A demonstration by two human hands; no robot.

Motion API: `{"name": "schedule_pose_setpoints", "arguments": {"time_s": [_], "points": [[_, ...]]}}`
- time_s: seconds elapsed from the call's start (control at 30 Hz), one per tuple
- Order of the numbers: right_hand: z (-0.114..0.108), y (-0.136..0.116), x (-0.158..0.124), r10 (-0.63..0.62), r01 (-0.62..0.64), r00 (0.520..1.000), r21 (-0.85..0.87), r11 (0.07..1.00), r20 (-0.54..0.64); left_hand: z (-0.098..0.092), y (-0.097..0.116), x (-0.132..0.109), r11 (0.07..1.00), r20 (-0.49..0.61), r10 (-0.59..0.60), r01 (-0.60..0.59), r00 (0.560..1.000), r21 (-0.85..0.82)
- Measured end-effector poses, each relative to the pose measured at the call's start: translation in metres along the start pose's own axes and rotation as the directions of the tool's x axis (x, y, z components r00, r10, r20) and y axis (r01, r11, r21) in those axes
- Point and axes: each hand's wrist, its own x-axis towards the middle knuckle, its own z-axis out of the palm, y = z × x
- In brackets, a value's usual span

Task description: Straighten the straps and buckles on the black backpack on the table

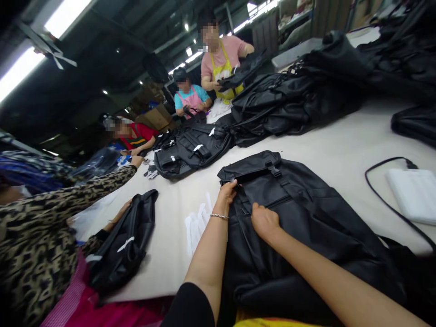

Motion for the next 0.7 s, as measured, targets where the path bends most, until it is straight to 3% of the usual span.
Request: {"name": "schedule_pose_setpoints", "arguments": {"time_s": [0.07, 0.13, 0.23, 0.33, 0.43, 0.53, 0.7], "points": [[0.002, 0.0, -0.001, 0.003, -0.002, 0.999, 0.02, 1.0, -0.05, 0.004, 0.001, 0.0, 0.997, -0.02, 0.011, -0.012, 1.0, -0.07], [0.003, 0.001, -0.001, 0.074, -0.071, 0.997, 0.129, 0.989, -0.023, 0.008, 0.001, 0.001, 0.993, -0.043, 0.021, -0.025, 0.999, -0.117], [0.003, 0.003, 0.003, 0.162, -0.222, 0.971, 0.405, 0.887, 0.176, 0.013, -0.001, 0.004, 0.987, -0.044, 0.017, -0.023, 0.999, -0.157], [-0.001, 0.004, 0.006, 0.097, -0.303, 0.929, 0.583, 0.754, 0.357, 0.011, -0.003, 0.007, 0.984, 0.003, 0.001, -0.001, 1.0, -0.179], [-0.004, 0.005, 0.001, -0.004, -0.357, 0.892, 0.712, 0.605, 0.451, 0.006, -0.004, 0.009, 0.98, 0.078, -0.017, 0.032, 0.997, -0.195], [-0.002, 0.009, -0.008, -0.05, -0.405, 0.874, 0.783, 0.472, 0.483, 0.006, -0.003, 0.011, 0.973, 0.104, -0.022, 0.045, 0.994, -0.224], [0.008, 0.014, -0.017, -0.084, -0.378, 0.909, 0.892, 0.249, 0.409, 0.022, -0.001, 0.024, 0.965, -0.044, 0.007, -0.018, 0.999, -0.263]]}}
